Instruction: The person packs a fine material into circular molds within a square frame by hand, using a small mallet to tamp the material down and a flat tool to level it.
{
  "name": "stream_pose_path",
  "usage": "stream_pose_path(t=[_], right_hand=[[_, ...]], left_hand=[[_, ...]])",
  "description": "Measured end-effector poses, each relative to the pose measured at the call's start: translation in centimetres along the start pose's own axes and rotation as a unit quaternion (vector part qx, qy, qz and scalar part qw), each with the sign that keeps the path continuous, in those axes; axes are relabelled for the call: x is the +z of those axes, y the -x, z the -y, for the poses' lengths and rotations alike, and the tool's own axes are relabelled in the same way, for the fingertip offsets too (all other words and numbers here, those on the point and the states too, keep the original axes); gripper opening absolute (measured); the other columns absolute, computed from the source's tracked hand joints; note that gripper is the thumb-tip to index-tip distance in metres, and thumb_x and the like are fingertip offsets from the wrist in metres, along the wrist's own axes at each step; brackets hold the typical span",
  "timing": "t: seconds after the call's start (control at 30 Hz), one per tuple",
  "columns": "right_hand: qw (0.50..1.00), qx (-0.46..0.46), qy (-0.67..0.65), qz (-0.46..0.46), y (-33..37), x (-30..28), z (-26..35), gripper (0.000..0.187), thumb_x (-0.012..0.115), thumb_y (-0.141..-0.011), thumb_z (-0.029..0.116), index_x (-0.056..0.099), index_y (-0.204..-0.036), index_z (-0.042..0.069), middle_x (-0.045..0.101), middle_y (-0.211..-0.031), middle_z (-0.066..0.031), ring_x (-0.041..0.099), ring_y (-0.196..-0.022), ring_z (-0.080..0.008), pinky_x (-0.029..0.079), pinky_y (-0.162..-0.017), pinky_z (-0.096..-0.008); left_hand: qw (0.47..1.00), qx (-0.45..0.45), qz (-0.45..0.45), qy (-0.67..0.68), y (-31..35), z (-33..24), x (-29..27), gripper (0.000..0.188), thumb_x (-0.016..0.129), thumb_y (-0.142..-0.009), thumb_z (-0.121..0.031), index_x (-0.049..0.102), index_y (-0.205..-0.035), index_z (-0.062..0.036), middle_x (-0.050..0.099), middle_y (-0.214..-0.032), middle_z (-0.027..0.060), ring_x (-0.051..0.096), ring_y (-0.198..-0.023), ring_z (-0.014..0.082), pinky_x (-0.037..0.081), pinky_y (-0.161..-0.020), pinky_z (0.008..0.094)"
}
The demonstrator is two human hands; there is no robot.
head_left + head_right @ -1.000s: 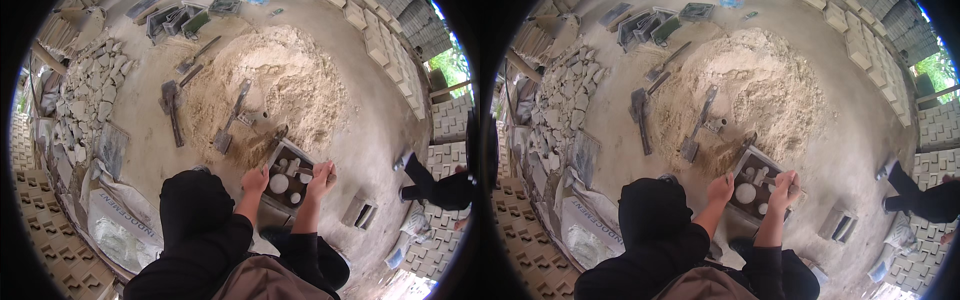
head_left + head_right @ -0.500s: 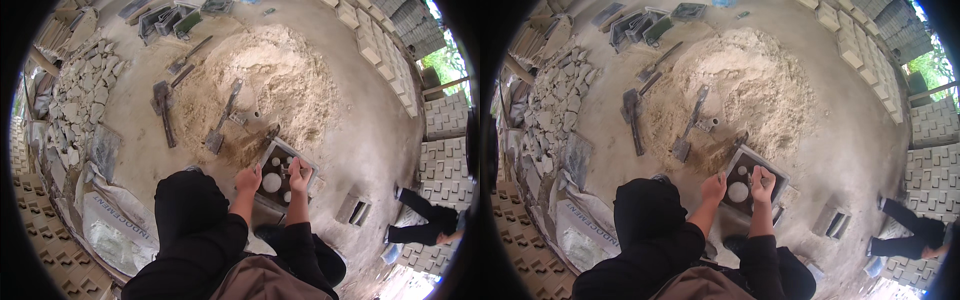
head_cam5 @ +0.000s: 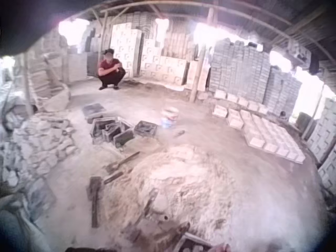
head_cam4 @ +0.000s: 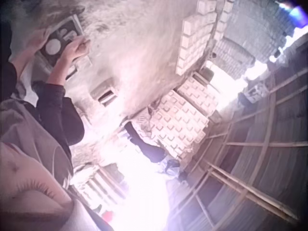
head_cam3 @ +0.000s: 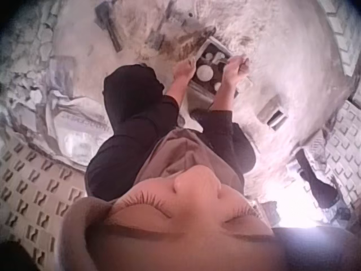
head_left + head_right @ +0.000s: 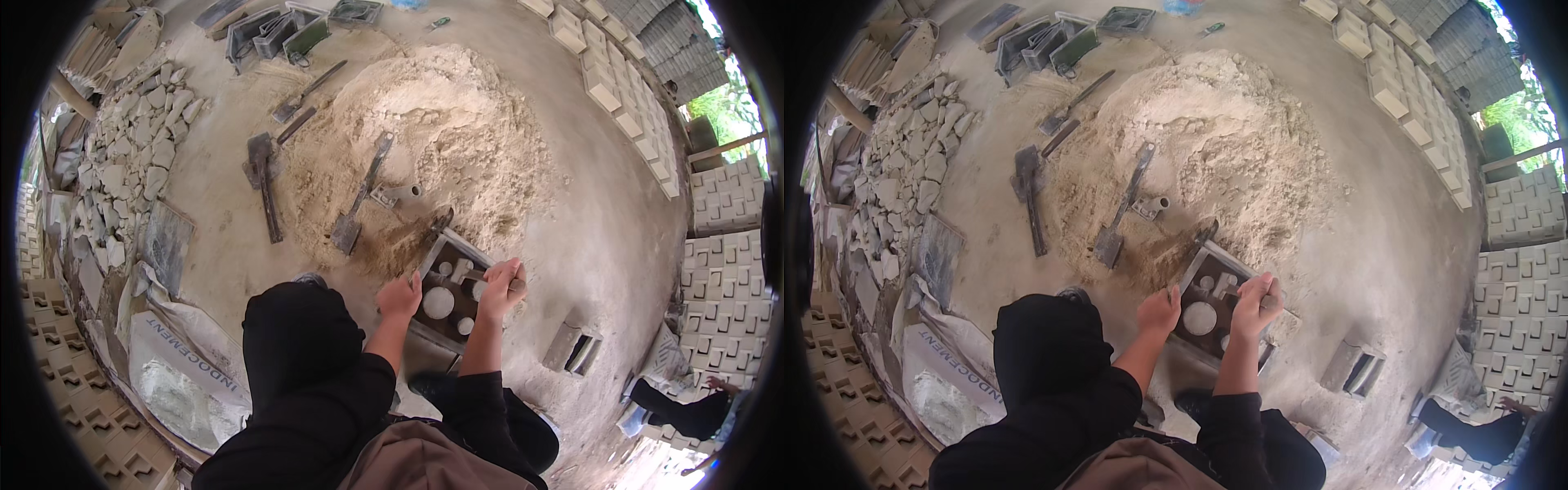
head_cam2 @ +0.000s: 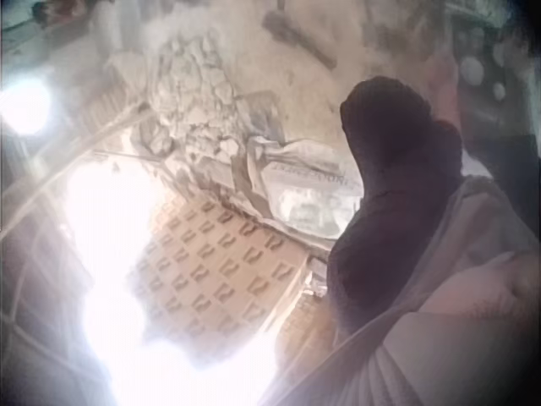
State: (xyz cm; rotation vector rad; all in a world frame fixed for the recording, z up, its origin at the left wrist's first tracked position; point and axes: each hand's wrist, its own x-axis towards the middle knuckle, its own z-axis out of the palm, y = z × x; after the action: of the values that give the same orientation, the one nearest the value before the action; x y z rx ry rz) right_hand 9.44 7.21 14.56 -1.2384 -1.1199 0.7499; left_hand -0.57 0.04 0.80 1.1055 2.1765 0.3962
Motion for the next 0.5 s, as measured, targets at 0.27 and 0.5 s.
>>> stream_pose_path(t=[0.27, 0.5], right_hand=[[0.997, 0.005, 0.068, 0.045, -2.5, 1.4, -3.1, 0.033, 0.043, -0.092, 0.017, 0.038, -0.062, 0.005, 0.040, -0.053, 0.0026, 0.035, -0.049, -0.0046, 0.028, -0.044, -0.0215], [0.992, 0.009, -0.050, -0.116, -6.2, 1.4, 4.7, 0.038, 0.045, -0.091, 0.025, 0.035, -0.058, 0.009, 0.033, -0.049, 0.0033, 0.033, -0.045, -0.0058, 0.026, -0.042, -0.0219]], left_hand=[[1.000, -0.001, 0.014, 0.013, 0.0, -0.1, 0.4, 0.052, 0.031, -0.087, -0.047, 0.058, -0.077, -0.0040, 0.060, -0.075, 0.0177, 0.057, -0.076, 0.0350, 0.044, -0.069, 0.0450], [1.000, 0.005, -0.005, 0.009, 0.4, -0.9, -0.6, 0.051, 0.033, -0.086, -0.047, 0.057, -0.074, -0.0042, 0.059, -0.072, 0.0182, 0.058, -0.072, 0.0364, 0.045, -0.066, 0.0457]])
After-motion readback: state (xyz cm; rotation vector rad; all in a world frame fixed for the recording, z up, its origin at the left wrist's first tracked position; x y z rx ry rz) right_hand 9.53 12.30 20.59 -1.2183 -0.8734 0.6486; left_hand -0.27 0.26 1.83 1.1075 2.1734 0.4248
